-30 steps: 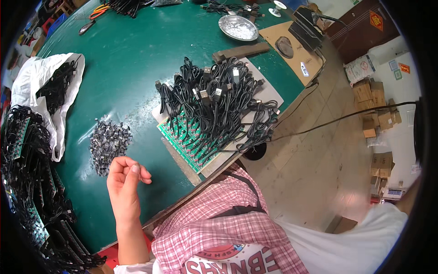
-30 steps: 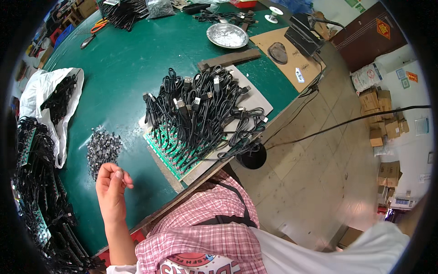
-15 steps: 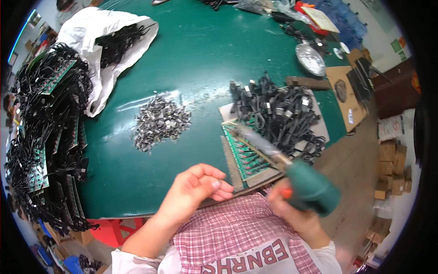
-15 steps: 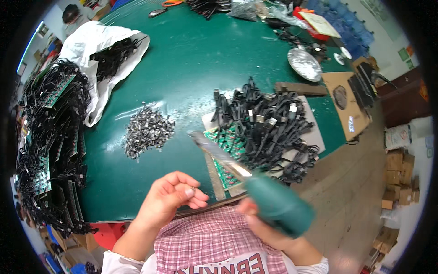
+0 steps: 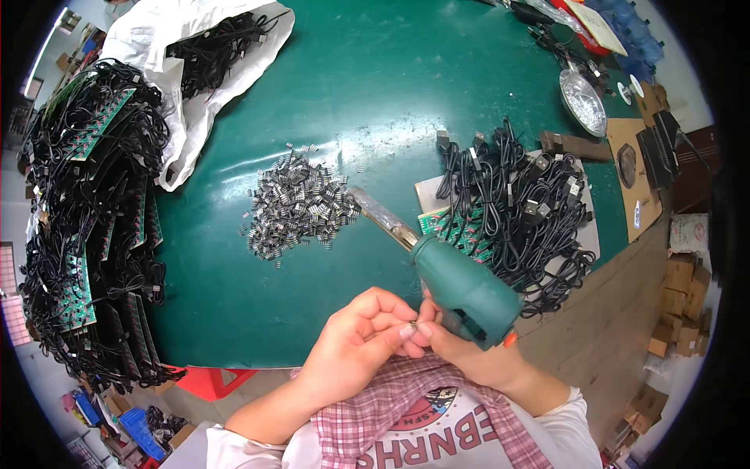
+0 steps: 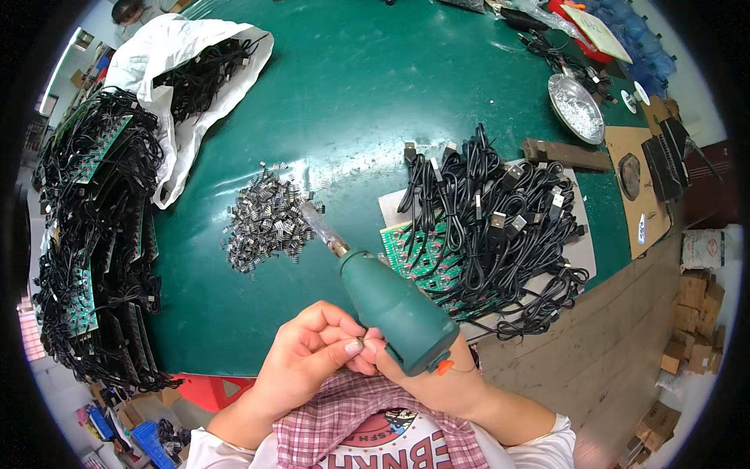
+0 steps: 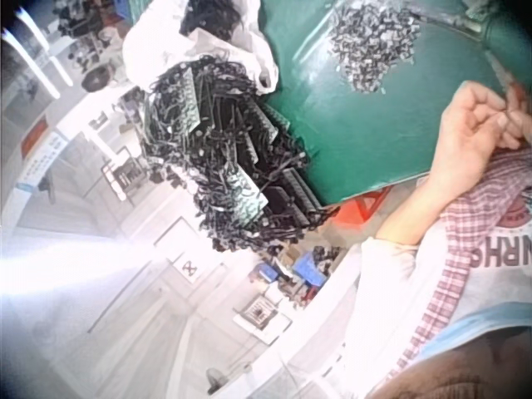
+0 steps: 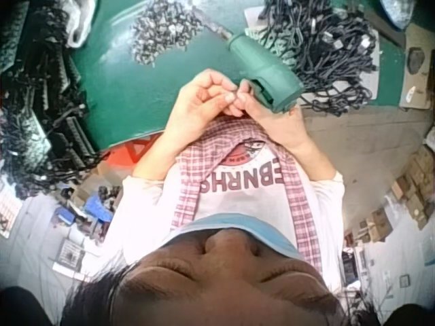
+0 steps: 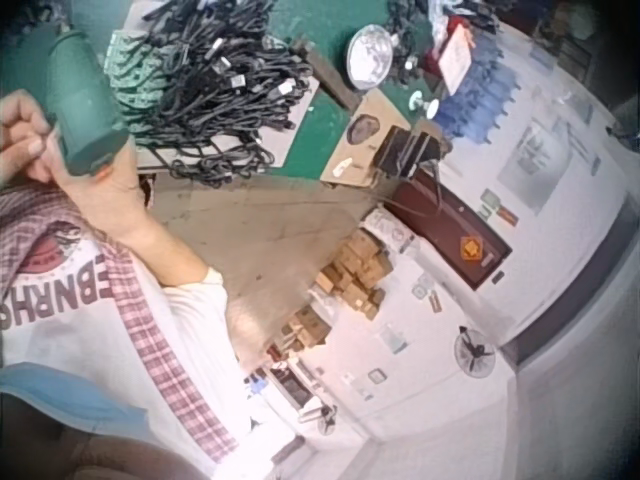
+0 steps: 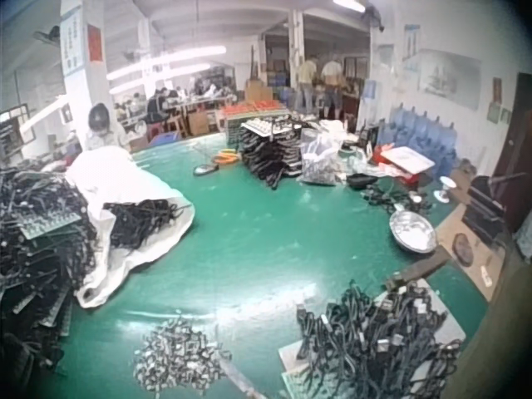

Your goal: The person places a board on the workbench, empties small electronic components from a plastic bag onto the table, and positions a set of circuit boards. The person then solders the components onto the circuit board using a soldering iron.

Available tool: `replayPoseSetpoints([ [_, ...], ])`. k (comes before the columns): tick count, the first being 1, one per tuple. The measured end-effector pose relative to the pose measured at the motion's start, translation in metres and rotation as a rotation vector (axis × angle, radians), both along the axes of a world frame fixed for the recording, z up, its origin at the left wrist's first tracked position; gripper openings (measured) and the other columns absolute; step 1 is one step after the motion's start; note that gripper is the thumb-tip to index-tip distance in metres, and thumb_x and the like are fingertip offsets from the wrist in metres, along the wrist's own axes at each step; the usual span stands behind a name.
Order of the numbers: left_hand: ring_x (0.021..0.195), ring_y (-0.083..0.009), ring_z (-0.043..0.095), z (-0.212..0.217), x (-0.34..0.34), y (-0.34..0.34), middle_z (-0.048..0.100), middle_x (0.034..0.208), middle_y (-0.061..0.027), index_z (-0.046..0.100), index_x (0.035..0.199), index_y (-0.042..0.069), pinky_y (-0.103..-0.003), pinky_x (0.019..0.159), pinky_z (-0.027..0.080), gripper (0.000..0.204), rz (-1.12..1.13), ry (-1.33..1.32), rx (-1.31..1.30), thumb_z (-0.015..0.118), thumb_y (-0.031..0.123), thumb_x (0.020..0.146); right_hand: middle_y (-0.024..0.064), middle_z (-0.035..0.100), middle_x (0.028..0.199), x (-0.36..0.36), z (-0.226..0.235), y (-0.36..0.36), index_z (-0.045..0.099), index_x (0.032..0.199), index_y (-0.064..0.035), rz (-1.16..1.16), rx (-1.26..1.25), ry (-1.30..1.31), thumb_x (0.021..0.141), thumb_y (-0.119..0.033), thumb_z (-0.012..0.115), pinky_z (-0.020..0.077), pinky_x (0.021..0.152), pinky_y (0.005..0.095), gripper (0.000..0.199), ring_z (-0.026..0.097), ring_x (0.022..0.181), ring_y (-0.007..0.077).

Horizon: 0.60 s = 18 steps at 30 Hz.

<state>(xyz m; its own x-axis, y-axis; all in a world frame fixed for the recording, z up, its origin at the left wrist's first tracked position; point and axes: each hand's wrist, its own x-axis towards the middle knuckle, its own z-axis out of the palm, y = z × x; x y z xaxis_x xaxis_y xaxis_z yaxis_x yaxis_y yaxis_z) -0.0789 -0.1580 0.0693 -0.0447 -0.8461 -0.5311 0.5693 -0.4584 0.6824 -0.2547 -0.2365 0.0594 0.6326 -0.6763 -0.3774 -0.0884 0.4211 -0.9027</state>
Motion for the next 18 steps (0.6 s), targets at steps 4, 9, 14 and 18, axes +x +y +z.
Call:
replayPoseSetpoints([
  [4, 0.086, -0.0150, 0.065, -0.005, 0.000, 0.002, 0.065, 0.097, -0.0100, 0.050, 0.108, 0.000, -0.028, 0.078, 0.054, 0.011, 0.015, 0.085, -0.027, 0.050, -0.003, 0.097, 0.0041, 0.066, 0.091, 0.005, 0.008, 0.001, 0.058, 0.113, 0.0001, -0.053, -0.013, 0.028, 0.084, 0.000, 0.072, 0.0515, 0.070, 0.0238, 0.033, 0.063, 0.080, 0.0088],
  [9, 0.087, -0.0134, 0.064, -0.013, -0.002, -0.001, 0.064, 0.100, -0.0098, 0.051, 0.110, -0.001, -0.028, 0.080, 0.054, 0.011, -0.019, 0.056, -0.132, 0.048, 0.002, 0.100, 0.0033, 0.062, 0.091, 0.011, 0.012, 0.000, 0.057, 0.116, 0.0003, -0.143, 0.035, 0.095, 0.083, 0.008, 0.067, 0.0494, 0.066, 0.0235, 0.035, 0.060, 0.076, 0.0088],
  [14, 0.083, -0.0104, 0.062, -0.007, 0.000, 0.000, 0.064, 0.095, -0.0069, 0.053, 0.108, -0.001, -0.026, 0.076, 0.052, 0.010, -0.047, 0.029, -0.140, 0.049, 0.001, 0.099, 0.0038, 0.060, 0.093, 0.016, 0.013, 0.001, 0.053, 0.120, 0.0006, -0.134, -0.048, 0.247, 0.082, 0.009, 0.064, 0.0497, 0.070, 0.0249, 0.040, 0.058, 0.078, 0.0110],
  [18, 0.076, -0.0096, 0.064, 0.001, 0.002, 0.001, 0.068, 0.087, -0.0058, 0.059, 0.103, -0.002, -0.024, 0.070, 0.054, 0.009, -0.108, -0.248, -0.069, 0.055, 0.003, 0.097, 0.0001, 0.065, 0.091, 0.014, 0.015, 0.000, 0.064, 0.100, -0.0018, -0.103, -0.168, 0.174, 0.084, 0.002, 0.069, 0.0497, 0.073, 0.0257, 0.018, 0.061, 0.082, 0.0079],
])
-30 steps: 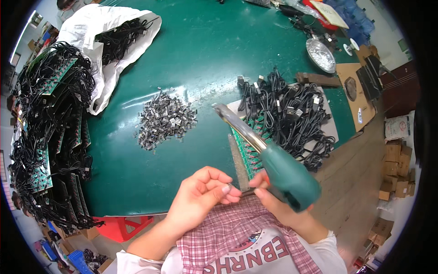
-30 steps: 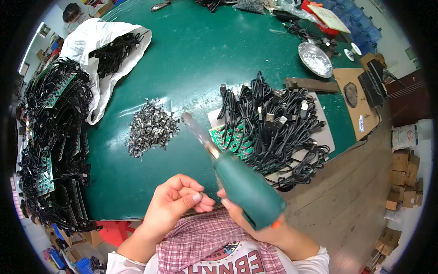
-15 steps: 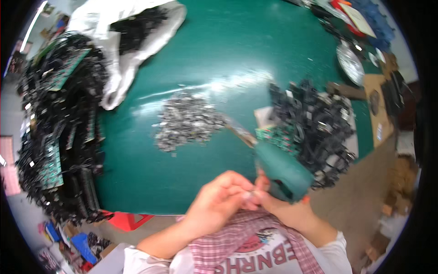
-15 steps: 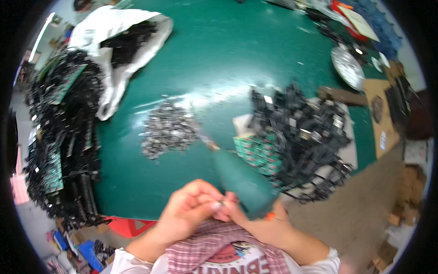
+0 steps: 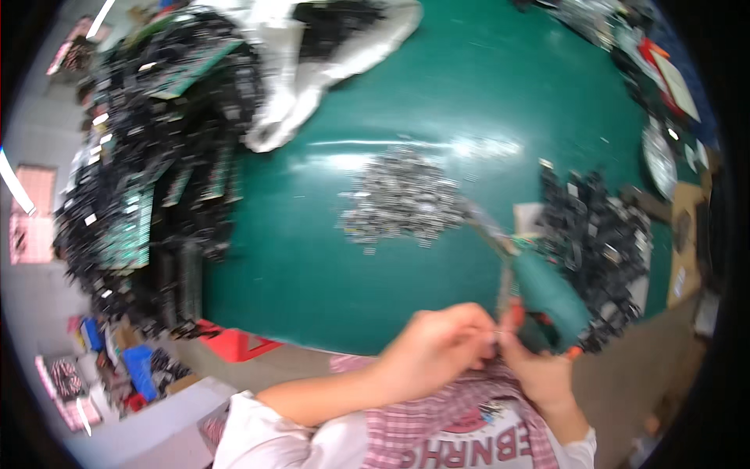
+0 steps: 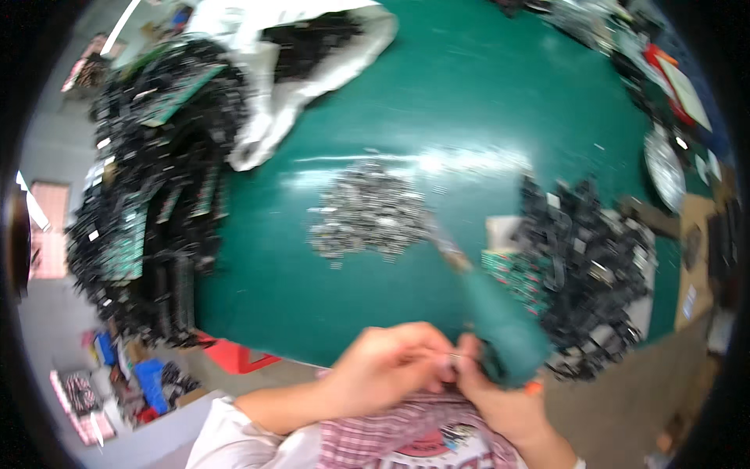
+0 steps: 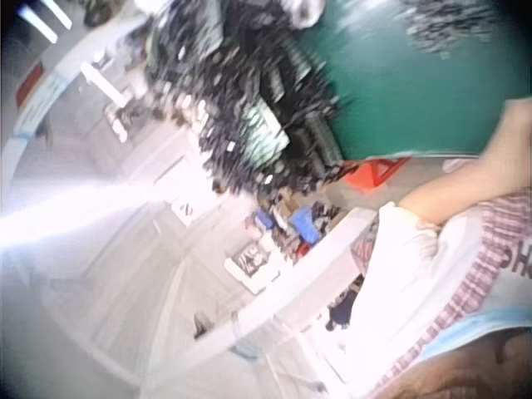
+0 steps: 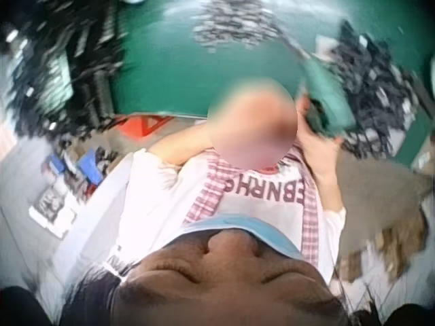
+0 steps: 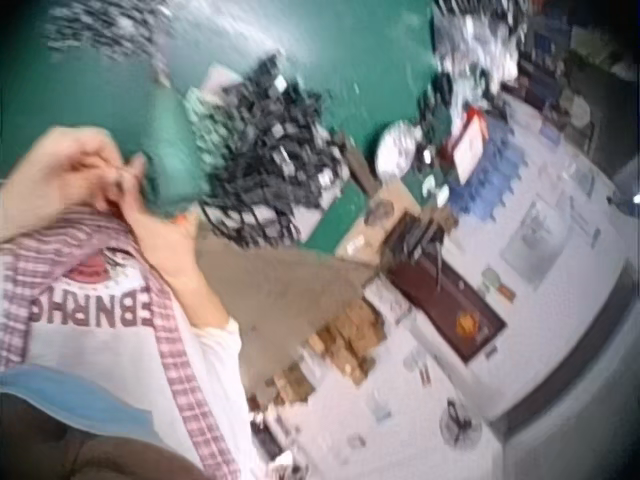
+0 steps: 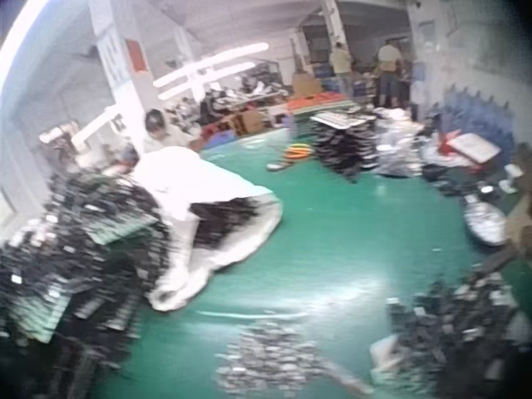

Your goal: The person places a board on the workbench, empties small electronic components from a plastic bag onto the table, and positions a set of circuit boards. The person then solders the components onto the circuit board using a soldering iron.

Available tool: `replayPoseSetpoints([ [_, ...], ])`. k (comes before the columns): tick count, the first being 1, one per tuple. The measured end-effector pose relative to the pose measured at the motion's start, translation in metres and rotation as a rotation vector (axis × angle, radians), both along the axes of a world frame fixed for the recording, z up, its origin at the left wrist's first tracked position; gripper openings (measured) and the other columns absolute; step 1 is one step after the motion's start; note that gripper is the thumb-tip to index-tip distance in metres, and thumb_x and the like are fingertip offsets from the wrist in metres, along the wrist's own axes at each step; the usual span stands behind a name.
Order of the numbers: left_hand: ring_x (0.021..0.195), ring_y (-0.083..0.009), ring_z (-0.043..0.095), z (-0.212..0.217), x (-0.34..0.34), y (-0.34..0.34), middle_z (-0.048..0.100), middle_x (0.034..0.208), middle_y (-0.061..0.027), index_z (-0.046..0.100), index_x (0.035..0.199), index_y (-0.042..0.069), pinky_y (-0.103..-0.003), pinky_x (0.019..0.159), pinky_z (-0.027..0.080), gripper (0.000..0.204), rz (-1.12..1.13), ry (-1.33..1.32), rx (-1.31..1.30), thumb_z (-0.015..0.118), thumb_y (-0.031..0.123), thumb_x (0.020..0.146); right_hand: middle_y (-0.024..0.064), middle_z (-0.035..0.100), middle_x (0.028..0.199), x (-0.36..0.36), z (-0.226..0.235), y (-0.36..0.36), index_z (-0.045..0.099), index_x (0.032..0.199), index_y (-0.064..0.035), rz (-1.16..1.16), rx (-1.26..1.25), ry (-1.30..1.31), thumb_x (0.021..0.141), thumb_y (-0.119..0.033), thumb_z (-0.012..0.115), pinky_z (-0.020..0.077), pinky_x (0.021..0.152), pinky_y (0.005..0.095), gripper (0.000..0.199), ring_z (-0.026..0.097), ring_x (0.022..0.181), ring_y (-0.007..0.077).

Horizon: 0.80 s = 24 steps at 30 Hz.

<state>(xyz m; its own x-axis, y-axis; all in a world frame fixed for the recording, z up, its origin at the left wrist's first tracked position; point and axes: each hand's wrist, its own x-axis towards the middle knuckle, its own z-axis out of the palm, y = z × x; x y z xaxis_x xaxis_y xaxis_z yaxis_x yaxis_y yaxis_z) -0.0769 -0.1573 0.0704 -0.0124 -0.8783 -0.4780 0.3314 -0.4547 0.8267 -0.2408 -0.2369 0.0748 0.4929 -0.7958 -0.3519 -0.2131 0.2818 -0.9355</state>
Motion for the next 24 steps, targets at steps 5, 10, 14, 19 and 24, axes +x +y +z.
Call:
replayPoseSetpoints([
  [5, 0.071, -0.0081, 0.063, 0.008, 0.009, -0.006, 0.069, 0.082, -0.0060, 0.062, 0.100, -0.003, -0.023, 0.065, 0.053, 0.010, -0.127, -0.125, 0.044, 0.056, 0.004, 0.096, 0.0028, 0.067, 0.089, -0.003, -0.002, -0.003, 0.065, 0.096, -0.0023, 0.045, 0.113, -0.035, 0.080, 0.001, 0.072, 0.0511, 0.072, 0.0261, 0.017, 0.063, 0.080, 0.0096],
  [10, 0.067, -0.0084, 0.062, 0.012, 0.016, -0.010, 0.067, 0.075, -0.0060, 0.060, 0.096, -0.003, -0.024, 0.060, 0.051, 0.007, -0.172, -0.152, 0.076, 0.057, 0.002, 0.093, 0.0030, 0.064, 0.091, 0.001, -0.006, -0.006, 0.059, 0.111, -0.0014, 0.136, 0.122, -0.033, 0.080, 0.005, 0.069, 0.0496, 0.074, 0.0253, 0.033, 0.061, 0.084, 0.0092],
  [14, 0.063, -0.0091, 0.061, 0.006, 0.025, -0.027, 0.065, 0.069, -0.0055, 0.059, 0.094, 0.000, -0.024, 0.055, 0.048, 0.006, -0.066, -0.099, 0.119, 0.056, 0.001, 0.090, 0.0061, 0.061, 0.084, -0.015, 0.002, -0.016, 0.050, 0.124, -0.0017, 0.023, 0.028, -0.118, 0.084, -0.008, 0.069, 0.0493, 0.061, 0.0261, 0.045, 0.059, 0.069, 0.0122],
  [19, 0.045, -0.0078, 0.051, -0.021, 0.036, -0.085, 0.062, 0.060, -0.0068, 0.060, 0.086, 0.001, -0.020, 0.043, 0.040, 0.012, 0.100, -0.132, 0.146, 0.059, 0.012, 0.090, 0.0107, 0.059, 0.071, -0.054, 0.010, -0.020, 0.040, 0.122, -0.0037, -0.246, 0.013, -0.104, 0.086, -0.027, 0.069, 0.0428, 0.044, 0.0258, 0.051, 0.049, 0.049, 0.0137],
  [24, 0.043, -0.0088, 0.052, -0.028, 0.021, -0.106, 0.063, 0.059, -0.0075, 0.060, 0.086, 0.001, -0.022, 0.041, 0.039, 0.013, -0.008, -0.180, 0.240, 0.057, 0.012, 0.092, 0.0045, 0.064, 0.084, -0.077, 0.014, -0.007, 0.063, 0.093, -0.0016, 0.086, 0.186, 0.271, 0.091, -0.017, 0.063, 0.0488, 0.066, 0.0264, 0.015, 0.060, 0.073, 0.0106],
])
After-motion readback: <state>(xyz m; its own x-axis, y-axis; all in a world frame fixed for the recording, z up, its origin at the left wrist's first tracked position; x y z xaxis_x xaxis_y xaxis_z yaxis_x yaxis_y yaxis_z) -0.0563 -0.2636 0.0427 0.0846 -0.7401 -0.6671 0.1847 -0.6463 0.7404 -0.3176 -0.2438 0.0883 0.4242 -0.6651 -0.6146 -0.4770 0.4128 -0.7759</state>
